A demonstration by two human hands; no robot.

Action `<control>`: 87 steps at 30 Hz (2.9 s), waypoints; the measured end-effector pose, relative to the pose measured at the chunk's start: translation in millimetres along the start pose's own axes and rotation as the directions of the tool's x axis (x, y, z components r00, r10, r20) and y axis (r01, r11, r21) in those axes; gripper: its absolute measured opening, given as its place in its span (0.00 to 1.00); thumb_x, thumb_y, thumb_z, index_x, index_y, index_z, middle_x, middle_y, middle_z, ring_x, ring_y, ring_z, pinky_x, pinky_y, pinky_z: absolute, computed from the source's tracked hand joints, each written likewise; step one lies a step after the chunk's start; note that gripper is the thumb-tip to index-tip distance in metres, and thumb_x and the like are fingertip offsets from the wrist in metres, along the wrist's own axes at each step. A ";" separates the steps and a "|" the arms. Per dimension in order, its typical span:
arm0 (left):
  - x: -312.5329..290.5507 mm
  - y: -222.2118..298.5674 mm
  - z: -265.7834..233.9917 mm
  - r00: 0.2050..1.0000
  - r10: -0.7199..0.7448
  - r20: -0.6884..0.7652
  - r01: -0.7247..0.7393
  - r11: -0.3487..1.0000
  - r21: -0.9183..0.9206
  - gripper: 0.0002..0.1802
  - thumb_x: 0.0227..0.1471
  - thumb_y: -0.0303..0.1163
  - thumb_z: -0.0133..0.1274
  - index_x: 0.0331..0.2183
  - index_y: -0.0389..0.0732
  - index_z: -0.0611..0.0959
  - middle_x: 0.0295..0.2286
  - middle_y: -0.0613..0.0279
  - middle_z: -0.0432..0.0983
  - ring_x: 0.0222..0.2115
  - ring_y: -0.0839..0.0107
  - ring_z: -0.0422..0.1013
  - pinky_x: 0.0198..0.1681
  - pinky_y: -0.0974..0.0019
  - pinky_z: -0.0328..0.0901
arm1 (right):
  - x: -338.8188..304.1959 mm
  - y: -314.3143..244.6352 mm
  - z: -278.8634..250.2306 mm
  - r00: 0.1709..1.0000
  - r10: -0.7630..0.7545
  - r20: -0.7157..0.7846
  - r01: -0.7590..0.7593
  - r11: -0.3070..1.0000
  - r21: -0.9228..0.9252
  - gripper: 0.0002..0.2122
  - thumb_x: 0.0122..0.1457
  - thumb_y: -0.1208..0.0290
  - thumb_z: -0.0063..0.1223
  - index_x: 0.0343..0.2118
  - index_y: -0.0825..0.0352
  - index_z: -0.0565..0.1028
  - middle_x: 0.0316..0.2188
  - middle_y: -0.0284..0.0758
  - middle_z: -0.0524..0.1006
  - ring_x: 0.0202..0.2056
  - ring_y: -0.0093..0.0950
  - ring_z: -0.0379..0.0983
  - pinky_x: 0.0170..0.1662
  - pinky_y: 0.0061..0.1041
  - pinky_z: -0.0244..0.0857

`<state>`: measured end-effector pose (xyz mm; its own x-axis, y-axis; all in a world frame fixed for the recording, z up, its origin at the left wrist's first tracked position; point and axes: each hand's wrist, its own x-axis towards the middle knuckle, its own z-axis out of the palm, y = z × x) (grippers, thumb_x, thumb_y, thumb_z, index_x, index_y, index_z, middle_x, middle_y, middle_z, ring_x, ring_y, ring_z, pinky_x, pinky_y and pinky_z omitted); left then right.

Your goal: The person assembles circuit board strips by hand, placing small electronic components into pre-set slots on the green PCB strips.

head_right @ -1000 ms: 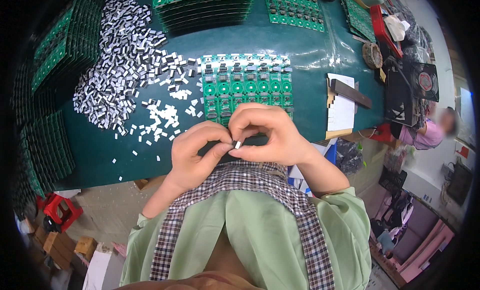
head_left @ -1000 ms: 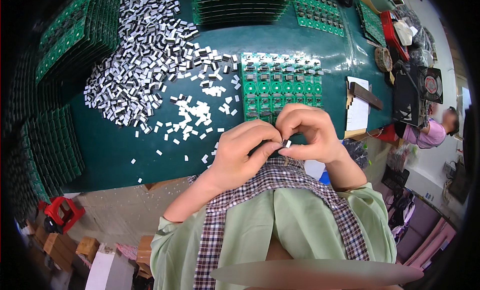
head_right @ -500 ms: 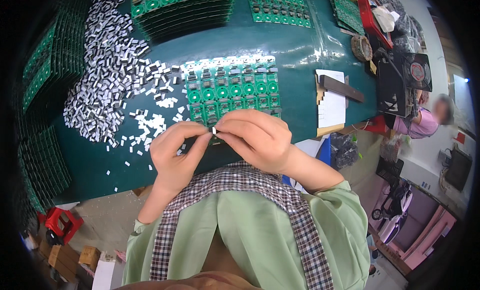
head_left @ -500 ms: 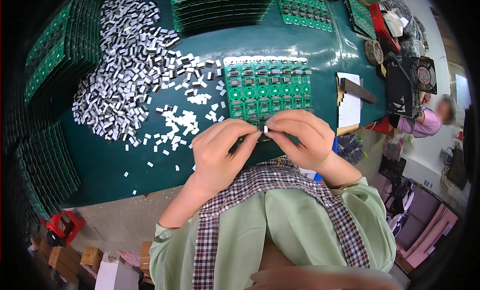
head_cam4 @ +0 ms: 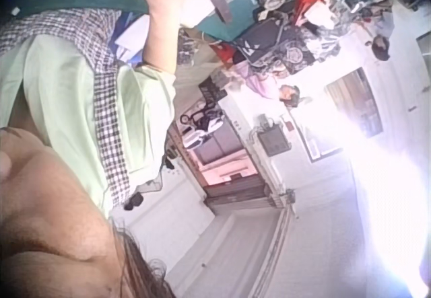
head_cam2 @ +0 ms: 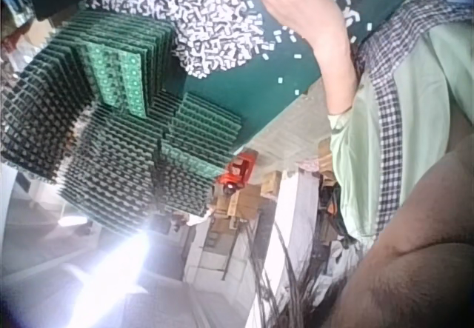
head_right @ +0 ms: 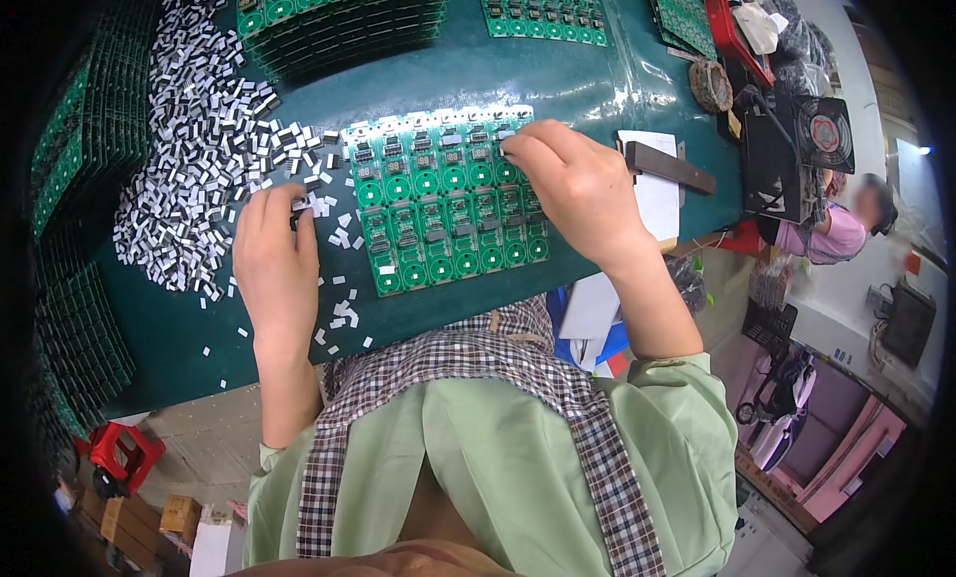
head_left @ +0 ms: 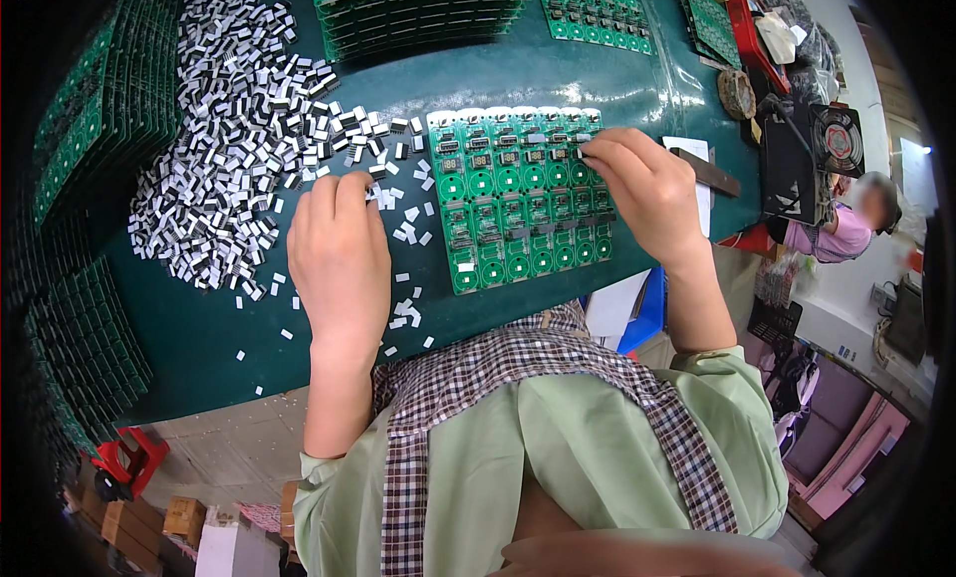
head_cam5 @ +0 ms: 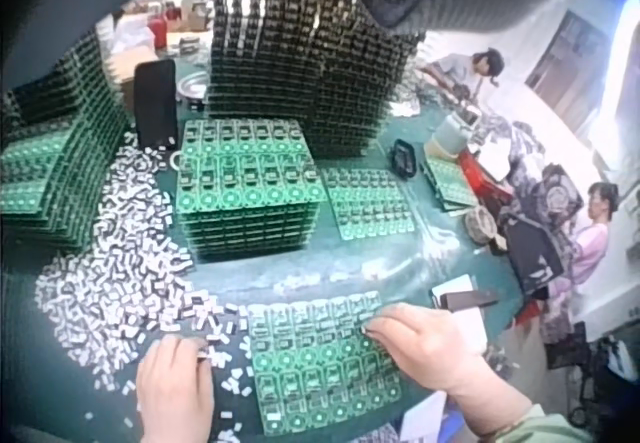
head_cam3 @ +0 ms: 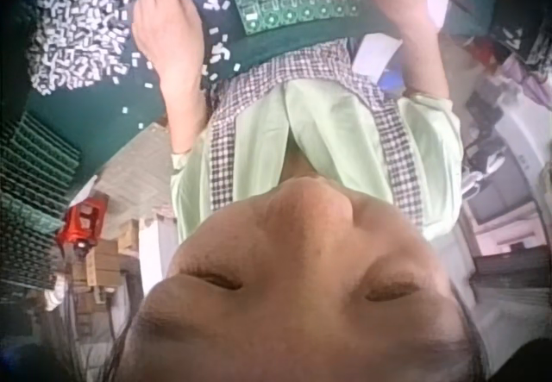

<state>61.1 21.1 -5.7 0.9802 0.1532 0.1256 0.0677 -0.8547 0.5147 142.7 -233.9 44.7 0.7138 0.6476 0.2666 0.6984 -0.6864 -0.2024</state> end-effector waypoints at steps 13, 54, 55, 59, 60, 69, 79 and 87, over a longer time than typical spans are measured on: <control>-7.7 3.0 -6.4 0.995 -0.090 -0.045 0.044 0.788 -0.614 0.11 0.46 0.17 0.51 0.35 0.35 0.79 0.33 0.56 0.71 0.31 0.65 0.71 0.35 0.67 0.65 | 0.7 -0.3 -2.0 1.000 -0.004 0.020 0.005 1.000 -0.016 0.09 0.43 0.83 0.53 0.30 0.66 0.75 0.29 0.33 0.74 0.28 0.31 0.75 0.29 0.26 0.70; -36.0 42.0 -4.4 0.987 -0.028 0.158 0.157 0.374 -0.914 0.07 0.46 0.18 0.55 0.32 0.33 0.79 0.30 0.59 0.78 0.32 0.72 0.76 0.37 0.71 0.70 | -5.0 -65.5 4.3 0.999 0.042 0.018 -0.043 0.765 0.643 0.12 0.41 0.79 0.64 0.32 0.68 0.77 0.32 0.36 0.76 0.33 0.28 0.74 0.33 0.24 0.69; -36.8 41.6 -2.4 0.994 -0.012 0.104 0.099 0.428 -0.898 0.06 0.45 0.18 0.56 0.31 0.34 0.80 0.29 0.59 0.78 0.30 0.71 0.76 0.35 0.71 0.70 | -5.4 -65.3 4.2 0.999 0.039 0.031 -0.050 0.764 0.643 0.11 0.41 0.80 0.64 0.31 0.68 0.77 0.31 0.36 0.76 0.32 0.29 0.74 0.33 0.24 0.69; -30.7 37.3 -2.4 0.987 0.149 -0.055 -0.130 0.562 -0.817 0.07 0.42 0.18 0.57 0.29 0.34 0.79 0.27 0.57 0.77 0.29 0.64 0.75 0.31 0.68 0.68 | -8.8 -66.0 8.6 0.998 0.062 0.023 -0.060 0.718 0.693 0.11 0.41 0.80 0.63 0.30 0.68 0.77 0.30 0.36 0.76 0.31 0.28 0.75 0.32 0.23 0.69; -29.6 37.2 -3.0 0.988 0.147 -0.054 -0.128 0.564 -0.816 0.07 0.42 0.18 0.57 0.29 0.34 0.79 0.27 0.57 0.77 0.29 0.64 0.75 0.31 0.68 0.68 | -8.5 -65.5 8.4 0.999 0.047 0.016 -0.044 0.706 0.707 0.10 0.40 0.81 0.62 0.29 0.69 0.76 0.28 0.37 0.76 0.30 0.28 0.74 0.31 0.23 0.68; -30.2 38.1 -1.1 0.952 0.295 -0.079 -0.232 0.531 -0.815 0.06 0.42 0.19 0.56 0.27 0.34 0.76 0.27 0.56 0.74 0.27 0.62 0.72 0.30 0.66 0.66 | -3.0 -63.6 2.7 0.996 -0.019 0.082 -0.051 0.641 0.766 0.10 0.41 0.80 0.62 0.29 0.69 0.77 0.28 0.36 0.76 0.29 0.28 0.75 0.31 0.23 0.70; -23.6 40.5 4.6 0.931 0.299 -0.208 -0.358 0.654 -0.667 0.11 0.39 0.20 0.59 0.31 0.35 0.81 0.30 0.57 0.76 0.27 0.62 0.74 0.30 0.66 0.69 | -13.1 -66.8 3.4 0.989 0.034 -0.145 0.041 0.874 0.485 0.09 0.40 0.82 0.61 0.28 0.70 0.78 0.27 0.37 0.77 0.27 0.30 0.76 0.29 0.23 0.71; 11.3 17.7 -6.4 0.981 0.158 -0.108 -0.168 0.982 -0.087 0.18 0.44 0.18 0.49 0.41 0.32 0.75 0.40 0.50 0.70 0.40 0.55 0.68 0.43 0.58 0.63 | -9.0 -2.2 -14.3 0.971 0.168 -0.168 -0.136 0.973 0.185 0.08 0.45 0.82 0.59 0.30 0.69 0.77 0.29 0.37 0.78 0.30 0.32 0.76 0.33 0.25 0.69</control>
<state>72.3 10.9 10.3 0.9526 0.0687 0.2963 -0.1143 -0.8218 0.5582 134.1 -242.9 56.2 0.8018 0.4584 0.3833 0.5922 -0.6951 -0.4075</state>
